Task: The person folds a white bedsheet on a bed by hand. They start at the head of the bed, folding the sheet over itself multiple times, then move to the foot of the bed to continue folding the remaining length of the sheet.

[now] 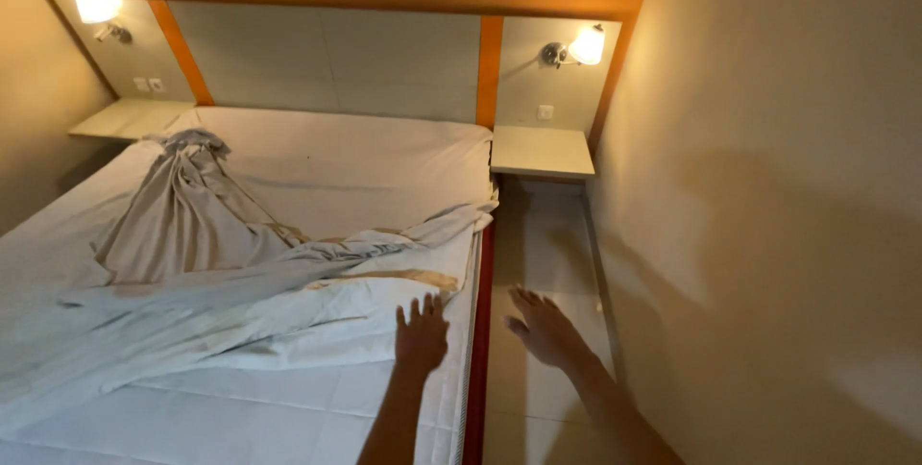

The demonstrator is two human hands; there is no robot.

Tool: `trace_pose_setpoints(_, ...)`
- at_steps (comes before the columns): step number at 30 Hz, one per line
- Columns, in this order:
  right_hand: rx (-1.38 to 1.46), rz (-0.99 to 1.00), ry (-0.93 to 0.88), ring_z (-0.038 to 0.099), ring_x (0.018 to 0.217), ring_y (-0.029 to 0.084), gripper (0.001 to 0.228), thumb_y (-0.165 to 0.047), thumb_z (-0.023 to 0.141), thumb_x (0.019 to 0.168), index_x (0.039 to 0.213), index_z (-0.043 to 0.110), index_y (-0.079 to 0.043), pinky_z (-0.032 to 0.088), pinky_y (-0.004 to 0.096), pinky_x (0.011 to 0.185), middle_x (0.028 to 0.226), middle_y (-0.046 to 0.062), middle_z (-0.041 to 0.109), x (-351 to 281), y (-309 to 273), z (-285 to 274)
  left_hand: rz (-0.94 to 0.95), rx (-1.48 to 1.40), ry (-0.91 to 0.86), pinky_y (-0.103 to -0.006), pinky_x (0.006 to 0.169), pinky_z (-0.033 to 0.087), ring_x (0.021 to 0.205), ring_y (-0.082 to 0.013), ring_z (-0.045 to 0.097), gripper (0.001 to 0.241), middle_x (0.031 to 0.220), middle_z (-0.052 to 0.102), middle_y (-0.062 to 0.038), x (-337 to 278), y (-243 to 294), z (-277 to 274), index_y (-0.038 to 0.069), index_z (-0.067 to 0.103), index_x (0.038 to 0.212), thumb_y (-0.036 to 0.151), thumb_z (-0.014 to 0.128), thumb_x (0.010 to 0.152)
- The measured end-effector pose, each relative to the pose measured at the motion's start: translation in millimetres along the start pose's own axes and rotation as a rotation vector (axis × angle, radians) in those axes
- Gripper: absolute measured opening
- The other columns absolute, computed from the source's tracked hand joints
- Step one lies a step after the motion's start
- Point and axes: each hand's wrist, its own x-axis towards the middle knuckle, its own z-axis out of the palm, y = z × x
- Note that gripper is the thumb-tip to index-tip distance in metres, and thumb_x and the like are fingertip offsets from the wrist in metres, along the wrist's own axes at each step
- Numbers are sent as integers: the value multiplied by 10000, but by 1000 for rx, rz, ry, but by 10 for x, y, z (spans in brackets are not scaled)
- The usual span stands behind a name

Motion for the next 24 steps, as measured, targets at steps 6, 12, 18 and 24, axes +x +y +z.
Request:
trace_pose_setpoints(6, 62, -54, 50, 257, 1556, 262, 725, -485, 439, 1016, 1599, 269, -88, 203, 425, 1255, 1673, 124, 277, 979, 360, -332, -60, 47, 79, -625, 1187, 256, 1471, -338, 364, 626, 1601, 389, -103, 927, -174, 47, 74, 363, 1542, 372, 505, 1010)
trace_pose_setpoints(12, 59, -152, -3, 195, 1564, 298, 727, -503, 439, 1049, 1604, 239, -77, 148, 441, 1258, 1676, 155, 236, 1950, 771, -246, -113, 88, 27, -613, 1176, 253, 1476, -334, 342, 651, 1619, 357, -110, 1579, -152, 283, 71, 324, 1562, 367, 504, 1011)
trace_pose_setpoints(18, 92, -290, 72, 361, 1509, 312, 711, -493, 476, 1036, 1594, 303, -89, 261, 444, 1254, 1617, 152, 391, 2774, 956, -220, -225, 82, -29, -604, 1190, 247, 1485, -346, 335, 637, 1630, 352, -126, 1930, -422, 608, 64, 317, 1568, 349, 508, 1032)
trace_pose_setpoints(24, 139, -331, -64, 385, 1477, 315, 738, -476, 504, 1008, 1594, 276, -89, 326, 427, 1216, 1660, 116, 355, 3467, 874, -138, -392, 33, -37, -595, 1217, 233, 1500, -325, 332, 641, 1632, 354, -123, 2085, -657, 554, 75, 311, 1574, 341, 510, 1027)
